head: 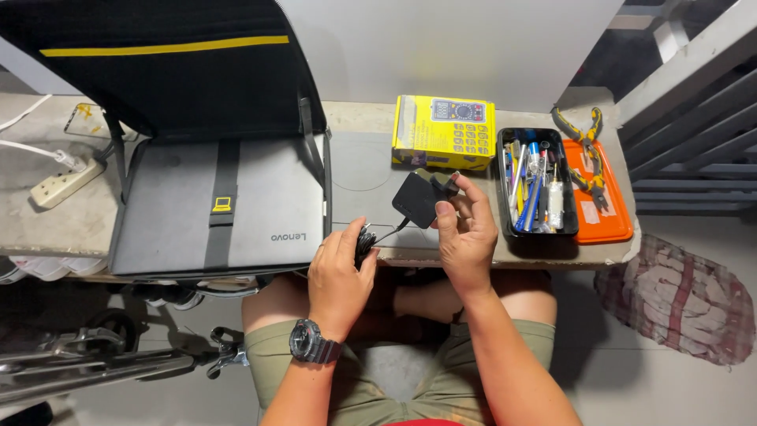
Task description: The person removes a laptop and its power adapter from a case, opens the laptop, and connects the power cord to the charging port.
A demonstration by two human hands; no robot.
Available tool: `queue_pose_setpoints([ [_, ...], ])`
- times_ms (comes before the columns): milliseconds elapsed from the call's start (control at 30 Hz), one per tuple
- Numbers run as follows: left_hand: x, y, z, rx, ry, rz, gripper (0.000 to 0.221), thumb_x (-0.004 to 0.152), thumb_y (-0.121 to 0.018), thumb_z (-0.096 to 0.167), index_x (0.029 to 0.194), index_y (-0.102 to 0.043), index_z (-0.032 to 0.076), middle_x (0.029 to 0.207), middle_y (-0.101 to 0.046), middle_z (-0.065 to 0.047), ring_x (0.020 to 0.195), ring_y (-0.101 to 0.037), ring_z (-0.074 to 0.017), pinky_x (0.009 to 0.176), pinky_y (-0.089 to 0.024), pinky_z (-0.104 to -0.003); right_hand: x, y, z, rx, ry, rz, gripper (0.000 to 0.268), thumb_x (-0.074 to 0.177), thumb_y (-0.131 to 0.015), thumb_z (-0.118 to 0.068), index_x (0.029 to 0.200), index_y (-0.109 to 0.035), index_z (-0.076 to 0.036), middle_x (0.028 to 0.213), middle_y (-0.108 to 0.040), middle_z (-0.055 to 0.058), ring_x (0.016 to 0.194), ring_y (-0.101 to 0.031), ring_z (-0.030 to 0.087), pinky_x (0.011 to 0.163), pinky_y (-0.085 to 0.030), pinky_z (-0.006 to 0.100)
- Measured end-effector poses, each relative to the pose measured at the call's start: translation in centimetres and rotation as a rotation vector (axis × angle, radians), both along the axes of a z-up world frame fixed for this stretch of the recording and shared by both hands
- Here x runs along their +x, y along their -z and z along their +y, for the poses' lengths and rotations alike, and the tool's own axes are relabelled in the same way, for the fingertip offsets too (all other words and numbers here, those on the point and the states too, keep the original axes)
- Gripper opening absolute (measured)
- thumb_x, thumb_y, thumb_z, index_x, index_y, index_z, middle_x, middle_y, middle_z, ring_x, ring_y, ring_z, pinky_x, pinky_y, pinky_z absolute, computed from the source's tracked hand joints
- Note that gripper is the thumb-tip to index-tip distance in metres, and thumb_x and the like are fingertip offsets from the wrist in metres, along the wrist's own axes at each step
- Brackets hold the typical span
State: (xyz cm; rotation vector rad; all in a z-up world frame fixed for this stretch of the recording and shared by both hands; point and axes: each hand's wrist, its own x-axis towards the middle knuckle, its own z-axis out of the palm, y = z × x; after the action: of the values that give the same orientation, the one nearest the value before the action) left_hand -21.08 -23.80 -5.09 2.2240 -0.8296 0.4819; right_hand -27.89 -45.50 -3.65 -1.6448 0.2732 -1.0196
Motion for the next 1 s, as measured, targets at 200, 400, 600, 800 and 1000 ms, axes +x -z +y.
queue_pose_setpoints([
  [200, -0.1, -0.4, -0.1, -0.005, 0.010, 0.016, 0.064, 0.091, -0.095, 0.021, 0.152, -0.075, 0.012, 0.106, -0.078, -0.011, 0.101, -0.080, -0.0379, 0.090, -0.065, -0.050, 0.0, 0.3, -0.2, 0.000, 0.008, -0.026, 0.048, 0.116, -0.075, -0.014, 0.159, -0.063, 0.001, 0.115, -0.084, 0.023, 0.082, -0.078, 0.021, 0.073, -0.069, 0.033],
  [400, -1.3, -2.0, 0.1, -0.159, 0.022, 0.156, 0.066, 0.086, -0.098, 0.021, 0.148, -0.078, 0.012, 0.114, -0.085, -0.017, 0.107, -0.083, -0.0426, 0.093, -0.066, -0.052, 0.3, -1.5, -0.1, -0.092, 0.026, -0.038, 0.039, 0.121, -0.065, -0.013, 0.158, -0.066, -0.002, 0.126, -0.081, 0.021, 0.104, -0.076, 0.021, 0.087, -0.070, 0.039],
  [600, -5.6, -2.7, 2.4, -0.442, 0.168, 0.739, 0.065, 0.078, -0.100, 0.026, 0.139, -0.082, 0.010, 0.119, -0.089, -0.020, 0.120, -0.084, -0.0412, 0.098, -0.068, -0.049, 1.2, -6.1, 4.1, -0.178, -0.239, 0.061, 0.047, 0.128, -0.048, -0.014, 0.173, -0.059, -0.008, 0.125, -0.071, 0.012, 0.110, -0.062, 0.015, 0.105, -0.059, 0.038],
  [800, -7.9, -4.0, 7.2, -0.891, 0.217, 1.189, 0.040, 0.082, -0.103, 0.007, 0.115, -0.080, 0.003, 0.099, -0.081, -0.005, 0.102, -0.080, -0.0165, 0.089, -0.067, -0.031, 3.9, -4.2, 9.2, 0.089, -0.847, 0.097, 0.054, 0.121, -0.052, -0.017, 0.173, -0.052, -0.001, 0.110, -0.080, 0.019, 0.093, -0.073, 0.021, 0.094, -0.064, 0.040],
  [1000, -7.0, -0.2, 10.7, -0.700, 0.247, 1.184, 0.053, 0.093, -0.094, 0.016, 0.142, -0.076, 0.013, 0.122, -0.081, 0.004, 0.115, -0.072, -0.0079, 0.104, -0.058, -0.025, 4.6, -7.6, 12.7, 0.219, -0.942, 0.226, 0.056, 0.116, -0.062, -0.045, 0.151, -0.071, -0.003, 0.136, -0.080, 0.010, 0.119, -0.078, 0.020, 0.101, -0.066, 0.034],
])
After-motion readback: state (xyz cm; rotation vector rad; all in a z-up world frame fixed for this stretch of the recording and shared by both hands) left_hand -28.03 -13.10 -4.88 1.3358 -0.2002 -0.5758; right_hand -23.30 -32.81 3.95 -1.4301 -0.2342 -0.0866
